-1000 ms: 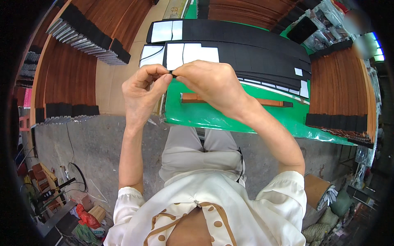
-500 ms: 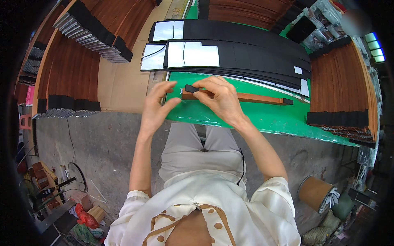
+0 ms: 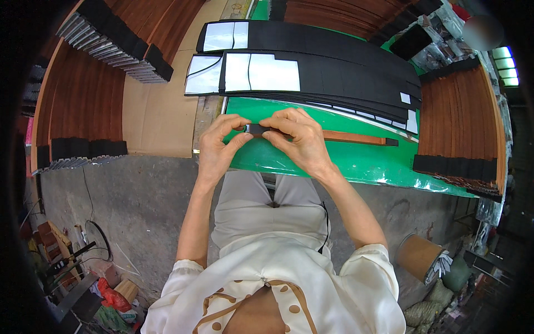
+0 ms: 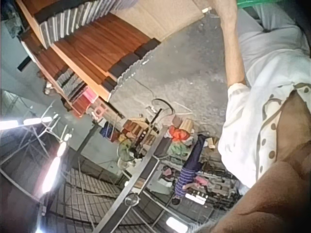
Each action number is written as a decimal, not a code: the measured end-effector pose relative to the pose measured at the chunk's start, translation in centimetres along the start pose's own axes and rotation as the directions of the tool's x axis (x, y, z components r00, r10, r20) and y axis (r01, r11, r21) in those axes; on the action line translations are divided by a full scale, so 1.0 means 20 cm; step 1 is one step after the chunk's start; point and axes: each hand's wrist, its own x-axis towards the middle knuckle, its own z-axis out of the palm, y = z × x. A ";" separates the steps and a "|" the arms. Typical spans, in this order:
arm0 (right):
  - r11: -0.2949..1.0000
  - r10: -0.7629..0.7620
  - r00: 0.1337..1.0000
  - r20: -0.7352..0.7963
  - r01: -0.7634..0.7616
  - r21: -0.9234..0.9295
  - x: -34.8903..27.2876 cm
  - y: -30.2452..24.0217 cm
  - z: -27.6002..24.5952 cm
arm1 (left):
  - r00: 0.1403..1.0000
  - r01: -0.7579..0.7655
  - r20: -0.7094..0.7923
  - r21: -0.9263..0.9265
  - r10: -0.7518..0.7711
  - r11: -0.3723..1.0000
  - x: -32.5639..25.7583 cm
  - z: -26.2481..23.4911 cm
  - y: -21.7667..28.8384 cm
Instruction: The recorder applies black adhesive strips or end-caps to wooden slats at a workstation.
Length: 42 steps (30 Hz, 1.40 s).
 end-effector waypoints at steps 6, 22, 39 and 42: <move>1.000 -0.001 1.000 0.000 0.001 -0.020 0.00 0.01 0.01 | 1.000 -0.024 0.000 0.006 0.024 1.000 0.00 0.00 -0.01; 0.999 0.028 0.999 -0.043 -0.026 0.032 -0.01 0.00 0.02 | 0.994 -0.107 0.010 0.066 0.107 0.992 0.00 0.00 -0.01; 0.844 -0.443 0.866 -0.233 0.315 -0.434 -0.05 0.07 0.11 | 0.848 -0.414 0.025 0.654 0.529 0.633 -0.05 0.06 -0.02; 0.795 -0.508 0.830 -0.233 0.347 -0.498 -0.11 0.10 0.04 | 0.847 -0.412 0.025 0.664 0.532 0.624 -0.05 0.12 -0.02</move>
